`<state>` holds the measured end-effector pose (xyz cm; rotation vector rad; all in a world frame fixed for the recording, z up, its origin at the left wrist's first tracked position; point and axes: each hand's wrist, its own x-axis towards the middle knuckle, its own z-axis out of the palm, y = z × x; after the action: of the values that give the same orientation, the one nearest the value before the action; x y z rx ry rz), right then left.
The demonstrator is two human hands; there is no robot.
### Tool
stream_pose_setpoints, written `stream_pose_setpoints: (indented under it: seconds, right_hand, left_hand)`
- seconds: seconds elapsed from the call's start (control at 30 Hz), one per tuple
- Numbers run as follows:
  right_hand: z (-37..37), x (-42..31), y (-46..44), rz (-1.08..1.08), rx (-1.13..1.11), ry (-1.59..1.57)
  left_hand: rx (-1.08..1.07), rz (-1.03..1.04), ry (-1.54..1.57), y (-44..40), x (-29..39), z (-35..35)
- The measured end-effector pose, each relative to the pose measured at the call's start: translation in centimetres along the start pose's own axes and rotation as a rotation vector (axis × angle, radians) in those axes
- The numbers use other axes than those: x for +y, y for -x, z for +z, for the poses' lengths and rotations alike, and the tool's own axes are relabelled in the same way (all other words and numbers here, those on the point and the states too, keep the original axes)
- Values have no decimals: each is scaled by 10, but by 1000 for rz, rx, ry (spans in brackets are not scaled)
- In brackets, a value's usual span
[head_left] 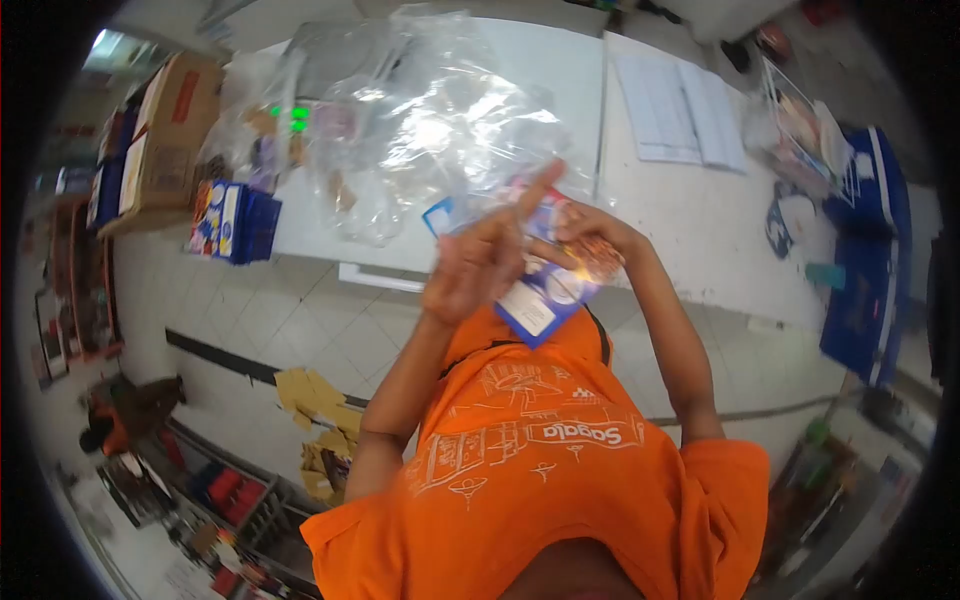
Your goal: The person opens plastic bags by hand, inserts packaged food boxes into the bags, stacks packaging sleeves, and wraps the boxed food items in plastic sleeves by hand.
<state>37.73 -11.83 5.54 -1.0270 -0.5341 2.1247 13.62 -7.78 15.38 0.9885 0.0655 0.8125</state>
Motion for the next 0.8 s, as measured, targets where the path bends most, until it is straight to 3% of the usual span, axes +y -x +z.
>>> stream_pose_setpoints:
  seconds: [0.13, 0.23, 0.47, 0.67, 0.73, 0.8]
  right_hand:
    - [14, -19, -28, 241, -37, -119]
    - [12, -8, -29, 263, 140, -116]
    - [6, 1, 38, -146, 512, -177]
    - [30, -10, 56, -225, 824, 62]
    - [28, -11, 60, -234, 893, 137]
    - [12, -12, 66, -249, 921, 188]
  left_hand:
    - [-98, 63, 145, 0, 8, -27]
    - [-11, 81, 233, 13, 22, -35]
    - [9, 62, 338, 40, 28, -41]
    - [-91, -197, 137, 30, 29, -32]
    - [-116, -223, 61, 25, 27, -34]
    - [-138, -120, -2, 18, 15, -31]
